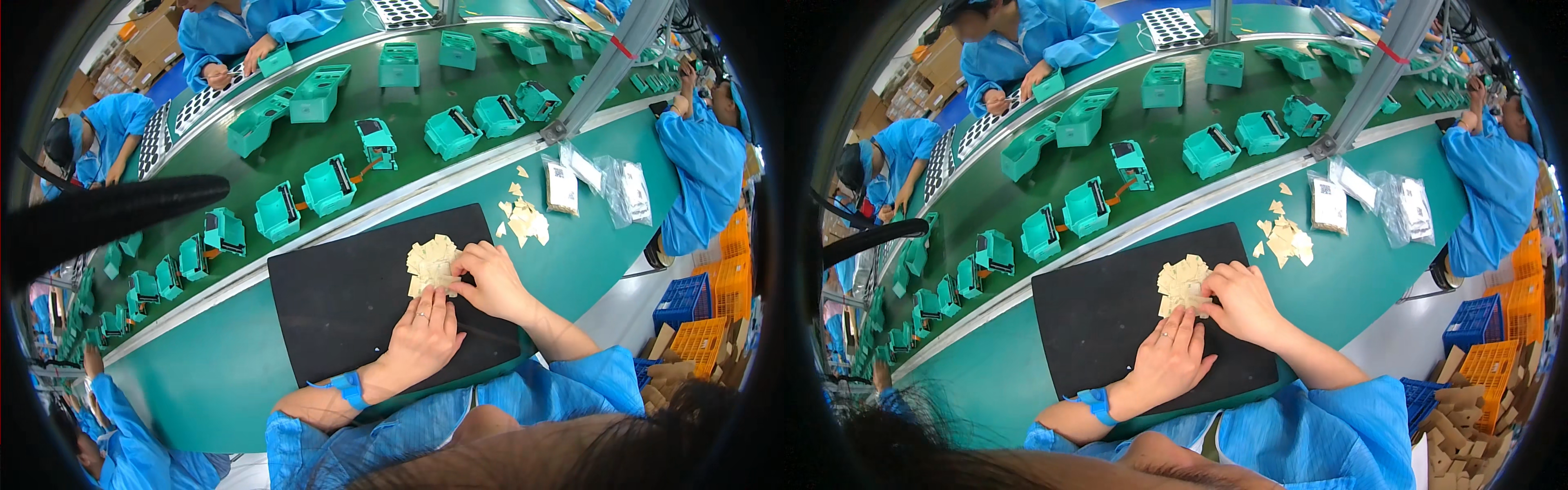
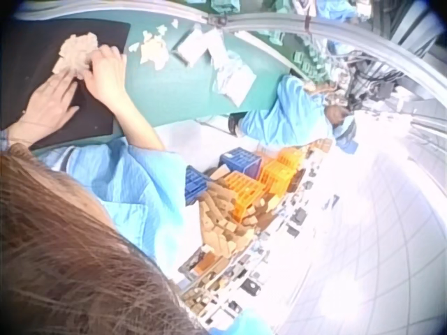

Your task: The person assembles internal circuitry and component labels into a green plastic electronic housing unit by hand, creating a finished assembly.

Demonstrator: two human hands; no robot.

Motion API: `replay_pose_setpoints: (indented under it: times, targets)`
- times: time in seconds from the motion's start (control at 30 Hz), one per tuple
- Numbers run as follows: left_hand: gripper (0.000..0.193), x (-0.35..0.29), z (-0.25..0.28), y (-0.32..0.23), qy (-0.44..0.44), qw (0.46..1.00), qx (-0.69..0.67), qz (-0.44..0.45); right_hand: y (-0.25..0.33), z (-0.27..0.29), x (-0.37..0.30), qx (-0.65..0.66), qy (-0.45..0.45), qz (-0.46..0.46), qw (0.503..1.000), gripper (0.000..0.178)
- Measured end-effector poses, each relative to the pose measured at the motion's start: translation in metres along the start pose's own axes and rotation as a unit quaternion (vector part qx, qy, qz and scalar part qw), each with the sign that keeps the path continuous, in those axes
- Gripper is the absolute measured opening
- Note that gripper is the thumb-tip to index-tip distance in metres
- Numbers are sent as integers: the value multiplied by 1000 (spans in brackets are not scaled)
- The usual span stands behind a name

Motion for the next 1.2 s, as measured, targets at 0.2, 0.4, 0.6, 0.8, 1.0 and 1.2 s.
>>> replay_pose_setpoints:
  times: [0.2, 0.4, 0.6, 0.8, 1.0, 1.2]
  targets:
    - [31, 10, 10, 28, -219, 928, -297, 49, -9, -1, -6, 426, 4, -126, 896, 14]
    - [12, 6, -4, 26, -168, 640, -746, 66, 21, -17, -14, 655, 12, -60, 753, 10]
    - [9, 3, -36, 33, -79, 678, -723, 106, 20, -16, -16, 272, -212, 74, 936, 26]
    - [9, 9, -43, 42, -77, 723, -680, 89, 24, -18, -8, 134, -274, 128, 944, 14]
    - [9, 15, -38, 43, -83, 751, -646, 109, 31, -13, -11, -69, -333, 171, 925, 16]
    - [6, 14, -36, 42, -131, 756, -635, 90, 33, -15, -18, -74, -285, 194, 936, 16]
Point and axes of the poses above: each hand's wrist, its own x-axis towards the middle knuckle, its own z-axis out of the back of the hand, y = z × x, the point moved 1 cm from there along x, towards the middle knuckle, and after that the axes turned 7 degrees about y, right-handed, at the moved point
